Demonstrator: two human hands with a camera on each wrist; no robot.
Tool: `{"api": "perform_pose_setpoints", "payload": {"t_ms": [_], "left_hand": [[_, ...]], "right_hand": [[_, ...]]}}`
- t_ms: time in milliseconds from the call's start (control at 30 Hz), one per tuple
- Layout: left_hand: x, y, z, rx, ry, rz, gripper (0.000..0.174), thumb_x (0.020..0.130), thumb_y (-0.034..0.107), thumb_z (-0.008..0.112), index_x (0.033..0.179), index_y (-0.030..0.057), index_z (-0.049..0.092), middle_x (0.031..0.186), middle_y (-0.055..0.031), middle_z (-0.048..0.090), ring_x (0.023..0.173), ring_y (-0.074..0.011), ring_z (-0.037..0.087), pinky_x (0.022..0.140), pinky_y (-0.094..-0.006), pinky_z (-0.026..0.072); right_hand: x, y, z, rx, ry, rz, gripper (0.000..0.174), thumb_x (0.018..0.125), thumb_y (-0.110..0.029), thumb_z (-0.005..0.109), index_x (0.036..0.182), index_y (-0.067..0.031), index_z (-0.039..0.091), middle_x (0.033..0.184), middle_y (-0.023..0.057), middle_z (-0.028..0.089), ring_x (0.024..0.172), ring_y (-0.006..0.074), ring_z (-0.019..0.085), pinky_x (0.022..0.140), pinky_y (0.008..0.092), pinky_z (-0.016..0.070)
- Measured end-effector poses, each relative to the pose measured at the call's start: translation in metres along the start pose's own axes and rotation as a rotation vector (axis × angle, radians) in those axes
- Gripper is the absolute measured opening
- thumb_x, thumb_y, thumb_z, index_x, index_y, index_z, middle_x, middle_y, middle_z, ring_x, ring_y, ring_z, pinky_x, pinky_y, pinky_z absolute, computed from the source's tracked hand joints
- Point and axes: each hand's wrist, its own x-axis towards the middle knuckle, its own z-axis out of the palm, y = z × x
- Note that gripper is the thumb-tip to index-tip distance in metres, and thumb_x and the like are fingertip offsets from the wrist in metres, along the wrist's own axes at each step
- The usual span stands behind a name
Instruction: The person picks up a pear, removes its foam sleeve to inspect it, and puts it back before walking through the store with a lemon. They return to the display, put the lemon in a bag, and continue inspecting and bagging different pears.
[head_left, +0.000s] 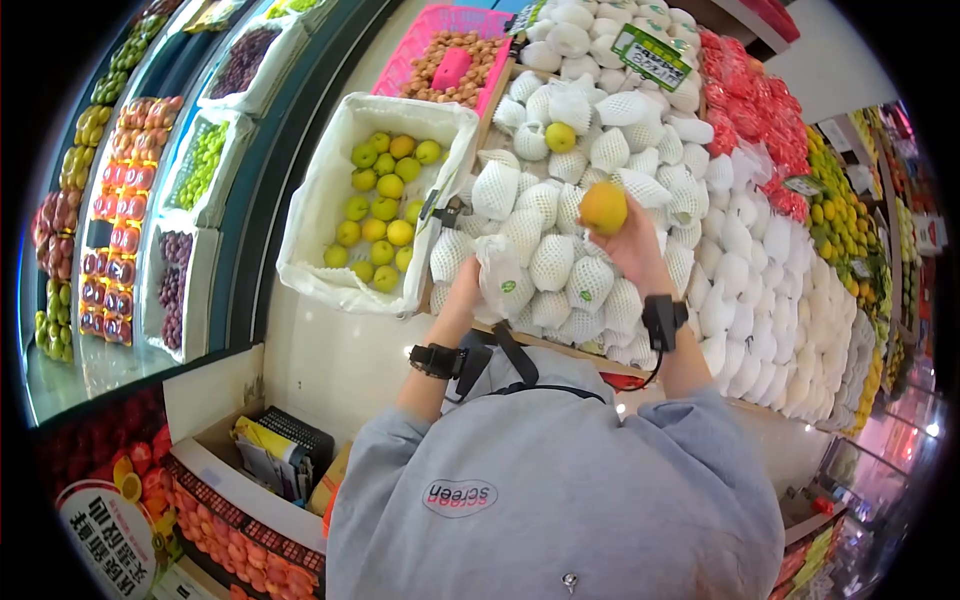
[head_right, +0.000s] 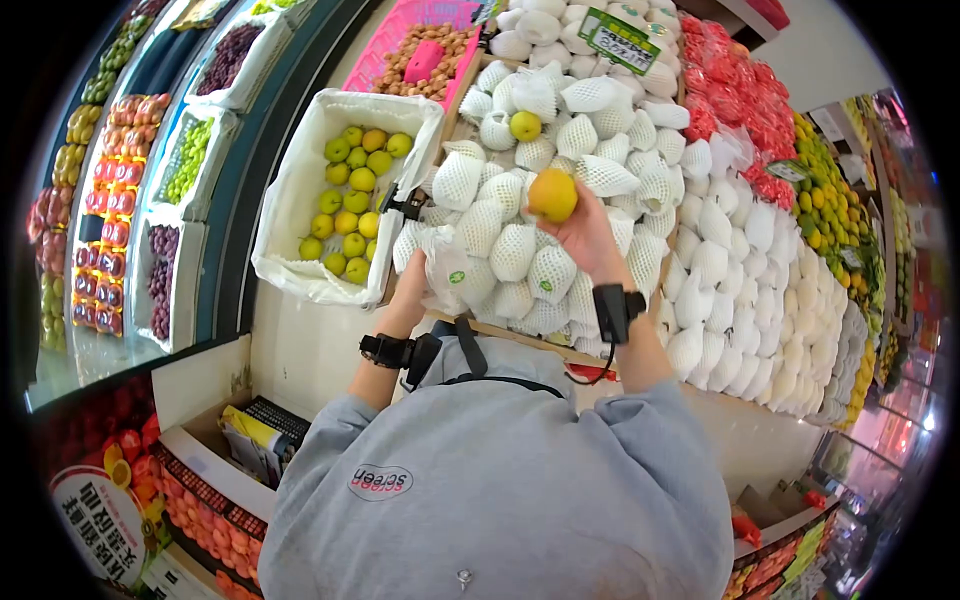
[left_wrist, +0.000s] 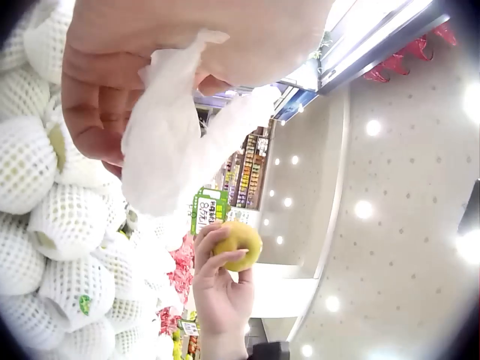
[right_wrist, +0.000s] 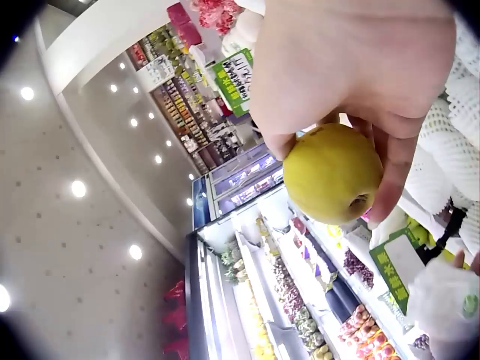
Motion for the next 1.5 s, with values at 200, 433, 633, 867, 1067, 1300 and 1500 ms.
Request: {"api": "perform_pose_setpoints", "payload": {"t_ms": [200,433,633,867,1067,1300,1500], "left_hand": [[0.001,0.0,0.03,-0.192,-0.259,-0.025,0.044,0.093,0.037,0.038,0.122,0.0055,0.048,0.114,-0.0026,0.056,0.103,-0.0134,0.052,0.088,-0.028,0.0409],[0.003,-0.003,0.031,-0.016,-0.385,-0.039,0.038,0.089,0.029,0.048,0.116,0.0031,0.053,0.105,-0.0026,0.06,0.093,-0.0112,0.057,0.079,-0.025,0.0448],[-0.009,-0.007,0.029,-0.014,-0.353,0.013,0.035,0.084,0.018,0.057,0.115,0.0016,0.054,0.103,-0.003,0.06,0.09,-0.011,0.057,0.077,-0.0236,0.0455],[-0.014,-0.007,0.006,0.148,-0.521,0.147,0.022,0.08,0.01,0.059,0.101,0.005,0.059,0.092,-0.0015,0.06,0.083,-0.0103,0.056,0.073,-0.0254,0.0458],[-0.004,-0.001,-0.003,0.585,-0.676,0.484,0.017,0.086,0.014,0.049,0.09,0.0011,0.058,0.079,-0.0093,0.062,0.07,-0.0229,0.059,0.066,-0.0314,0.046],[-0.046,0.013,-0.009,1.06,-0.427,0.554,0.059,0.074,0.03,0.065,0.121,0.0043,0.041,0.093,-0.0162,0.061,0.083,-0.0344,0.06,0.069,-0.0414,0.0471],[-0.085,-0.033,-0.029,0.577,-0.216,0.762,0.066,0.065,0.019,0.074,0.121,0.0057,0.042,0.113,-0.0158,0.049,0.097,-0.0313,0.054,0.074,-0.0362,0.0488]], "right_hand": [[-0.066,0.019,0.037,-0.518,0.149,-0.394,0.061,0.084,-0.009,0.058,0.137,-0.0081,0.027,0.118,0.0107,0.049,0.107,0.0197,0.052,0.086,0.0314,0.0465],[-0.089,0.017,0.067,-0.789,0.018,-0.659,0.085,0.07,0.0,0.072,0.138,-0.0091,0.021,0.125,0.0105,0.041,0.117,0.0218,0.043,0.095,0.0348,0.0394],[-0.094,0.02,0.082,-0.806,0.005,-0.706,0.086,0.07,0.001,0.071,0.138,-0.0089,0.02,0.126,0.0122,0.041,0.118,0.0234,0.043,0.096,0.0362,0.0379],[-0.084,0.046,0.094,-0.801,0.162,-0.678,0.084,0.07,-0.001,0.073,0.137,-0.0088,0.023,0.124,0.0104,0.043,0.116,0.0213,0.045,0.093,0.0347,0.0415],[-0.076,0.093,0.097,-0.728,0.408,-0.606,0.078,0.072,-0.004,0.072,0.135,-0.0072,0.026,0.119,0.0093,0.044,0.111,0.0206,0.047,0.089,0.0334,0.0435],[-0.094,0.154,0.113,-0.674,0.453,-0.595,0.076,0.071,-0.007,0.072,0.134,-0.0064,0.028,0.117,0.0088,0.044,0.109,0.0195,0.048,0.089,0.0342,0.0442],[-0.111,0.196,0.147,-0.638,0.404,-0.669,0.077,0.072,-0.003,0.07,0.135,-0.0062,0.025,0.123,0.0108,0.04,0.116,0.0216,0.042,0.093,0.0356,0.0417]]}}
